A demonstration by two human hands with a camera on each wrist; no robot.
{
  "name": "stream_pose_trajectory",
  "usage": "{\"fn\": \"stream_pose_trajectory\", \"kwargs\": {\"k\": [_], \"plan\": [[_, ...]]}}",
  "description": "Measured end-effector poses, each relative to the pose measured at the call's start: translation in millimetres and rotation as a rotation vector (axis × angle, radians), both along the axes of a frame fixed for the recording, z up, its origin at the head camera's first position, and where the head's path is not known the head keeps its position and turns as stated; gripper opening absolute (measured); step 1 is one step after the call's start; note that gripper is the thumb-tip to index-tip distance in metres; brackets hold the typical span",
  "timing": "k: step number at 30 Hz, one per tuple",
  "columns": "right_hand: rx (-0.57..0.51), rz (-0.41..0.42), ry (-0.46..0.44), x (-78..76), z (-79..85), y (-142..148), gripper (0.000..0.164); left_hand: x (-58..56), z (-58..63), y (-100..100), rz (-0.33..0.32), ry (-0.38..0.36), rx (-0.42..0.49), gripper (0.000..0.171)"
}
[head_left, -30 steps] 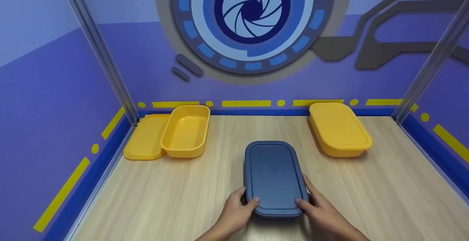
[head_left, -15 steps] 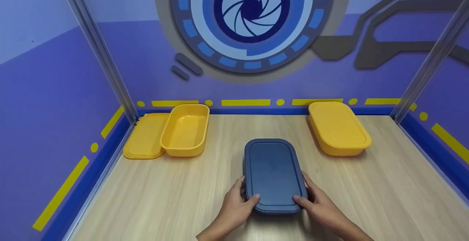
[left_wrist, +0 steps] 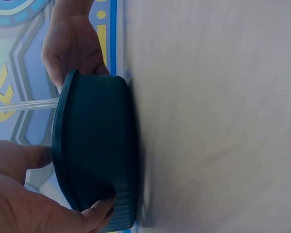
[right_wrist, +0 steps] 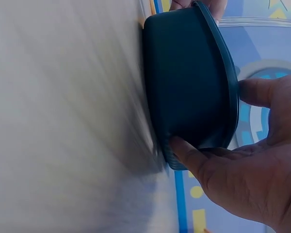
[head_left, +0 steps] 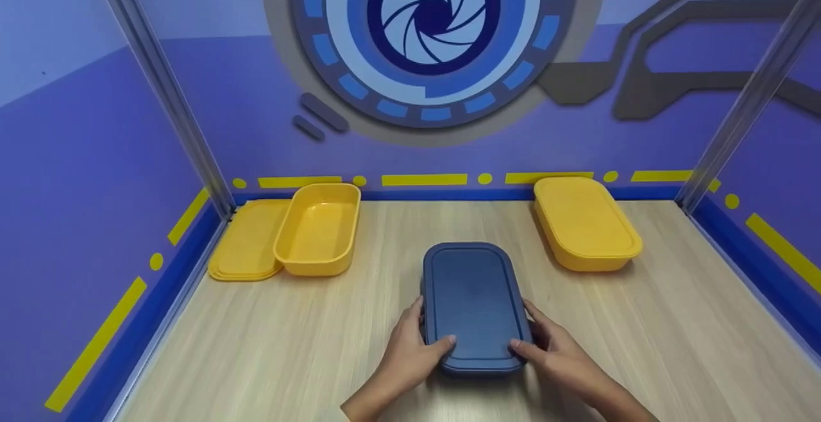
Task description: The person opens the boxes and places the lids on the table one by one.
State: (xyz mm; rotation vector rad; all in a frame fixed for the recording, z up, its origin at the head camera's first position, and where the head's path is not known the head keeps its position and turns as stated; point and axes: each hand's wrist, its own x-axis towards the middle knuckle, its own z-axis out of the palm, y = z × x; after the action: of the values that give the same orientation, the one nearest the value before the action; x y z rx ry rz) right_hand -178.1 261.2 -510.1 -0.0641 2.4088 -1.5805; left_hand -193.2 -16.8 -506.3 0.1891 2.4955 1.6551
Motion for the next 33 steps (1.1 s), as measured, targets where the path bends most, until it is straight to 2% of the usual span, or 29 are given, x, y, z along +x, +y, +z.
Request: {"fn": "stream_pose_trajectory", "kwargs": {"k": [3, 6, 10, 14, 18, 26, 33], "plan": [[-0.006, 0.017, 0.007, 0.3, 0.4, 2, 0.097, -0.9, 3.1, 0, -0.031, 0.013, -0.017, 0.102], [-0.006, 0.021, -0.004, -0.4, 0.8, 2, 0.099, 0.7, 5.6, -1, -0.079, -0.005, -0.047, 0.115], [-0.015, 0.022, -0.015, -1.1, 1.1, 1, 0.099, 3.8, 6.3, -1, -0.159, -0.017, -0.112, 0.137], [-0.017, 0.022, -0.013, -1.8, 0.8, 1, 0.098, 3.4, 5.4, 0, -0.203, -0.024, -0.175, 0.148], [-0.018, 0.017, -0.029, -3.4, 0.5, 1, 0.098, 2.4, 6.7, 2, -0.210, -0.035, -0.212, 0.148], [0.004, 0.000, -0.035, -3.4, 2.9, 0, 0.099, 1.1, 13.0, 6, -0.225, 0.014, -0.290, 0.139], [0.009, -0.007, -0.041, -3.2, 3.4, -1, 0.099, -0.5, 12.7, 8, -0.258, 0.032, -0.340, 0.133]]}}
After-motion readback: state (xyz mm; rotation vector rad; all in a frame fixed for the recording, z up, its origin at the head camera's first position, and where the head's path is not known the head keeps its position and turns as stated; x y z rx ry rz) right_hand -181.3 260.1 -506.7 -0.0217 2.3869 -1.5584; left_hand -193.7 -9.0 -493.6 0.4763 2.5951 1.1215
